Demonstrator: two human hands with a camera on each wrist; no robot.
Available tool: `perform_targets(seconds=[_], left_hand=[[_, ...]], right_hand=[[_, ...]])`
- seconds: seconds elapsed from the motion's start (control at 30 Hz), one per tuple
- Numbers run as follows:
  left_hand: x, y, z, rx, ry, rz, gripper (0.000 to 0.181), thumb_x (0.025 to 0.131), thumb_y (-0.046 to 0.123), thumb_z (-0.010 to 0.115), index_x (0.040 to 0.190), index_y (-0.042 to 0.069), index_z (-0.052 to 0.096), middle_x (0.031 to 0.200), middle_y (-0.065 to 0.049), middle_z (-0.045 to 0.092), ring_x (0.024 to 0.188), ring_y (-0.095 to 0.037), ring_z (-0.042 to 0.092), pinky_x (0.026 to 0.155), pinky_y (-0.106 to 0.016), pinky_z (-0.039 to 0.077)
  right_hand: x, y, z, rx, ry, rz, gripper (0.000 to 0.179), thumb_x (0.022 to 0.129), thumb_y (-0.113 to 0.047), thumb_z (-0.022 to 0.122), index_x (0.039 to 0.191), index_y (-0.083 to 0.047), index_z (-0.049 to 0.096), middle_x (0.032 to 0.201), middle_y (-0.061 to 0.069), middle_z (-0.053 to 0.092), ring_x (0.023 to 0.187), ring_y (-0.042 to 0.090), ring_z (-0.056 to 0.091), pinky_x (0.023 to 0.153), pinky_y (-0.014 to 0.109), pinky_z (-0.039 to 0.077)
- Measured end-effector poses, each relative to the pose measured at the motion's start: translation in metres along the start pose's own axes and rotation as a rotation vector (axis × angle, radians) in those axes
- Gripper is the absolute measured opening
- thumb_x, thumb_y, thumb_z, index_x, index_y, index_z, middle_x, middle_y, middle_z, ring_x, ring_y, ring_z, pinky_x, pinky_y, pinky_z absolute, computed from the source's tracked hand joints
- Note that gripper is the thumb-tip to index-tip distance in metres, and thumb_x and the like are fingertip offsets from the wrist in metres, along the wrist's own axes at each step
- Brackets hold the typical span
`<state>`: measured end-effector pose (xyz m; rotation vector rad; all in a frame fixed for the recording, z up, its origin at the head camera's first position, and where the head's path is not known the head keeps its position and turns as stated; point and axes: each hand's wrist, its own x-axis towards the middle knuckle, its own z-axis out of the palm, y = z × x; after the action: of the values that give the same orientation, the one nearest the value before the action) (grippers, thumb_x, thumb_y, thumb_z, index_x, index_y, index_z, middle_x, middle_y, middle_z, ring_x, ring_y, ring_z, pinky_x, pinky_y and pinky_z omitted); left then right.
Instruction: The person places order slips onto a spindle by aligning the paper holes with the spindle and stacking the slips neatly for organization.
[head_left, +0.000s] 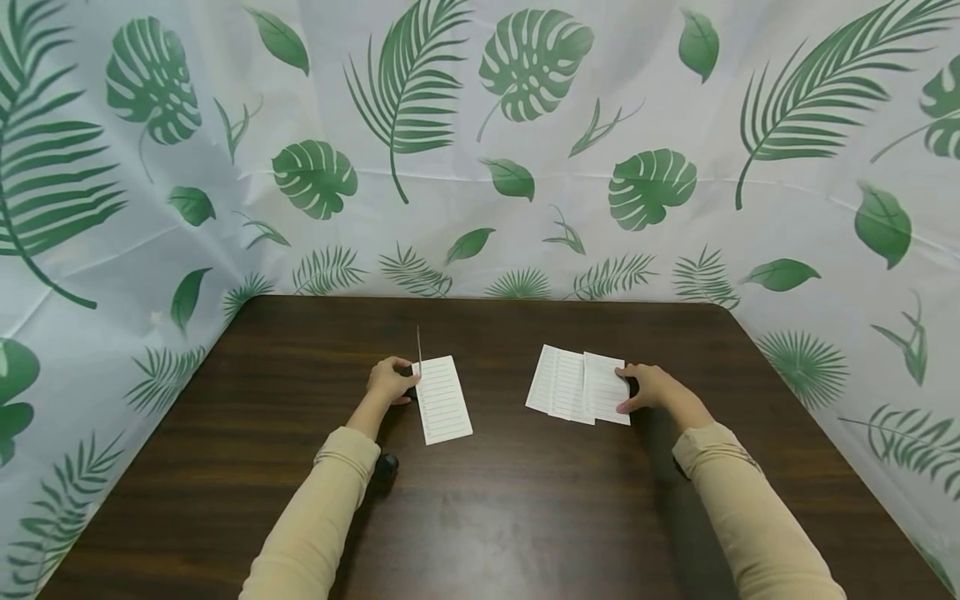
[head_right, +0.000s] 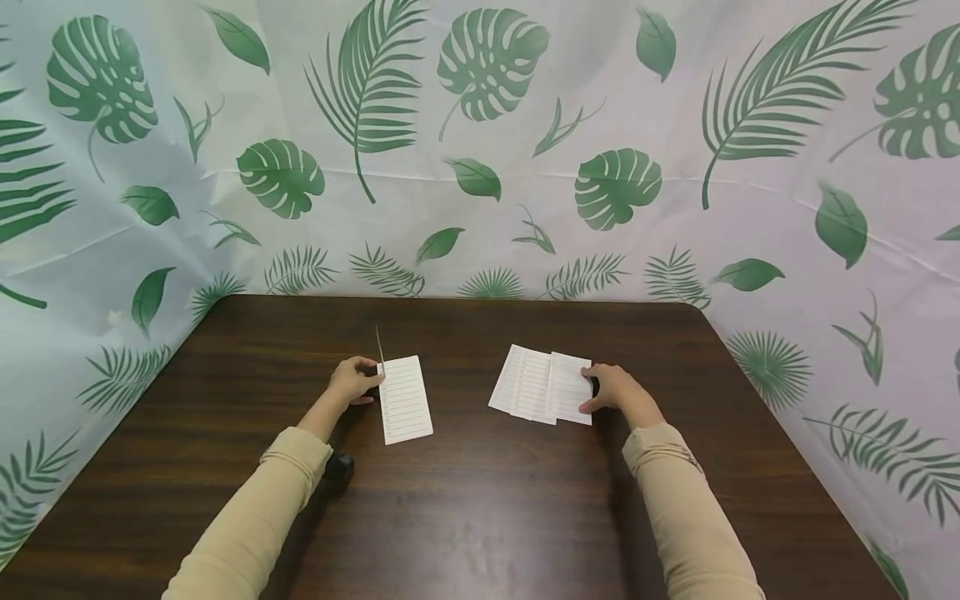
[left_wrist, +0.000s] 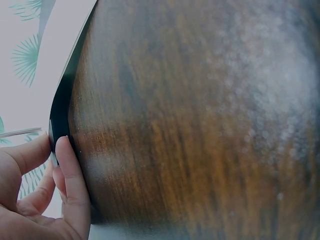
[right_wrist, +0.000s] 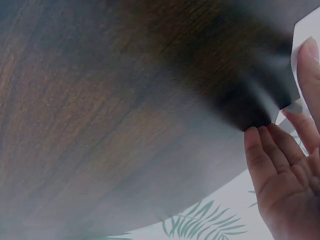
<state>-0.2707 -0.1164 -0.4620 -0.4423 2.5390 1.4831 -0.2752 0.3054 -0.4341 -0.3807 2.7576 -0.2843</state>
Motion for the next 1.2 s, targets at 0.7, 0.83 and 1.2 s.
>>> perform_targets(seconds=[0.7,0.83,1.2], left_hand=[[0.001,0.003,-0.001,0.002,-0.002,-0.004,0.037,0.088,0.01,0.065,0.123,0.001,0.055,0.131,-0.029,0.043,0.073,-0.025,0.059,0.05,-0.02,0.056],[0.001,0.002,0.0,0.011,0.001,0.011,0.037,0.088,0.011,0.064,0.122,0.001,0.055,0.129,-0.029,0.045,0.076,-0.029,0.062,0.05,-0.02,0.056],[0.0,0.0,0.0,0.002,0.007,0.031,0.037,0.088,0.009,0.065,0.121,-0.001,0.055,0.128,-0.031,0.045,0.083,-0.033,0.063,0.05,-0.021,0.057]], right_hand=[[0.005,-0.006,-0.002,-0.004,0.075,-0.027,0.059,0.069,-0.013,0.082,0.114,0.013,0.054,0.109,0.034,0.051,0.098,0.044,0.051,0.087,0.055,0.047],[0.004,-0.009,-0.003,0.031,0.034,0.026,0.059,0.07,-0.008,0.08,0.115,0.012,0.048,0.117,0.037,0.05,0.104,0.045,0.051,0.089,0.053,0.047],[0.0,-0.012,0.005,0.098,0.095,0.042,0.047,0.075,-0.002,0.073,0.113,0.013,0.049,0.114,0.035,0.055,0.099,0.044,0.055,0.083,0.053,0.049]])
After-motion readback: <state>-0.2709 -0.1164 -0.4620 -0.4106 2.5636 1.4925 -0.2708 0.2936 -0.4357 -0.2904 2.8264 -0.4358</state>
